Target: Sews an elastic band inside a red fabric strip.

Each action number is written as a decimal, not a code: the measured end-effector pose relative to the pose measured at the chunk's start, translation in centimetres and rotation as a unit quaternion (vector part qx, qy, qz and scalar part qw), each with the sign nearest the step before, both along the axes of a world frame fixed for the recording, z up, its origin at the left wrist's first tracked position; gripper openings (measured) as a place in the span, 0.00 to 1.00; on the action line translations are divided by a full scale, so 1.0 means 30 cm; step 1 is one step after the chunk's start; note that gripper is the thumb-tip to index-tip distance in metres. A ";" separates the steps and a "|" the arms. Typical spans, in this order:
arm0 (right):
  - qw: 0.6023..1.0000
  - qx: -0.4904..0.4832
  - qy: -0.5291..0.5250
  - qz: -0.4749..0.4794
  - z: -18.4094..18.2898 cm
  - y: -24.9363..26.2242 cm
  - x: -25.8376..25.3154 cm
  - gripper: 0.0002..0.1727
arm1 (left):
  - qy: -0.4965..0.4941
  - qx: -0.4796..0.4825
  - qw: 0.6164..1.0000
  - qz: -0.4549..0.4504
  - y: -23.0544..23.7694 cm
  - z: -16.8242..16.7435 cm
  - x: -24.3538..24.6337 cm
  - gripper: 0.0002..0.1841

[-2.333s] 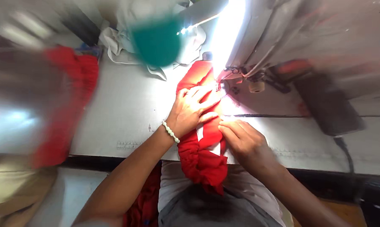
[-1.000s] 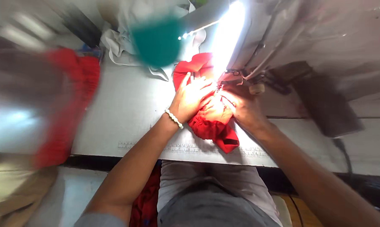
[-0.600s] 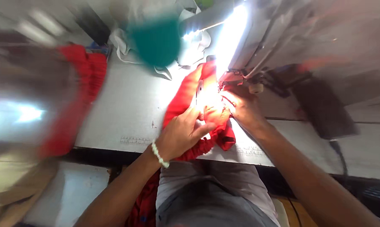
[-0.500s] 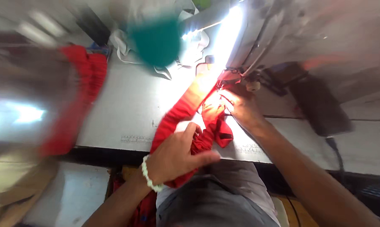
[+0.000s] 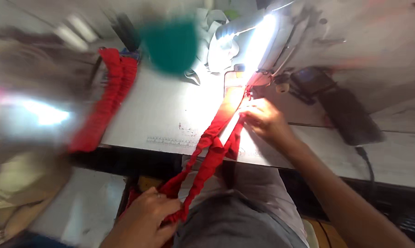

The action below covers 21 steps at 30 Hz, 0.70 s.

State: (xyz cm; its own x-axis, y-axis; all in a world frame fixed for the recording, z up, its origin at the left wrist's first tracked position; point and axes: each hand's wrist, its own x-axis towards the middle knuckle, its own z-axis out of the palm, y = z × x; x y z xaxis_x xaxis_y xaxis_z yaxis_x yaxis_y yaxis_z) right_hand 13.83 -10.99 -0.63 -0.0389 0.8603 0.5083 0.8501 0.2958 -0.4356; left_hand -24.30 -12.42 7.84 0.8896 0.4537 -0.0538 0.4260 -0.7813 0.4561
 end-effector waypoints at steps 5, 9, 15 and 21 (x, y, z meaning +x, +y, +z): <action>0.994 0.058 -0.084 0.038 -0.040 0.009 -0.106 0.07 | 0.092 0.102 0.987 0.084 0.065 -0.042 0.230 0.12; 0.995 0.069 -0.068 0.035 -0.056 0.006 -0.123 0.08 | 0.059 0.124 0.979 0.150 0.094 -0.049 0.440 0.39; 0.994 0.082 -0.074 0.010 -0.033 -0.002 -0.087 0.08 | 0.068 0.088 0.975 0.194 0.141 -0.109 0.583 0.20; 0.993 0.080 -0.086 0.006 -0.041 0.011 -0.050 0.10 | 0.060 -0.049 0.997 0.023 0.109 -0.021 0.320 0.19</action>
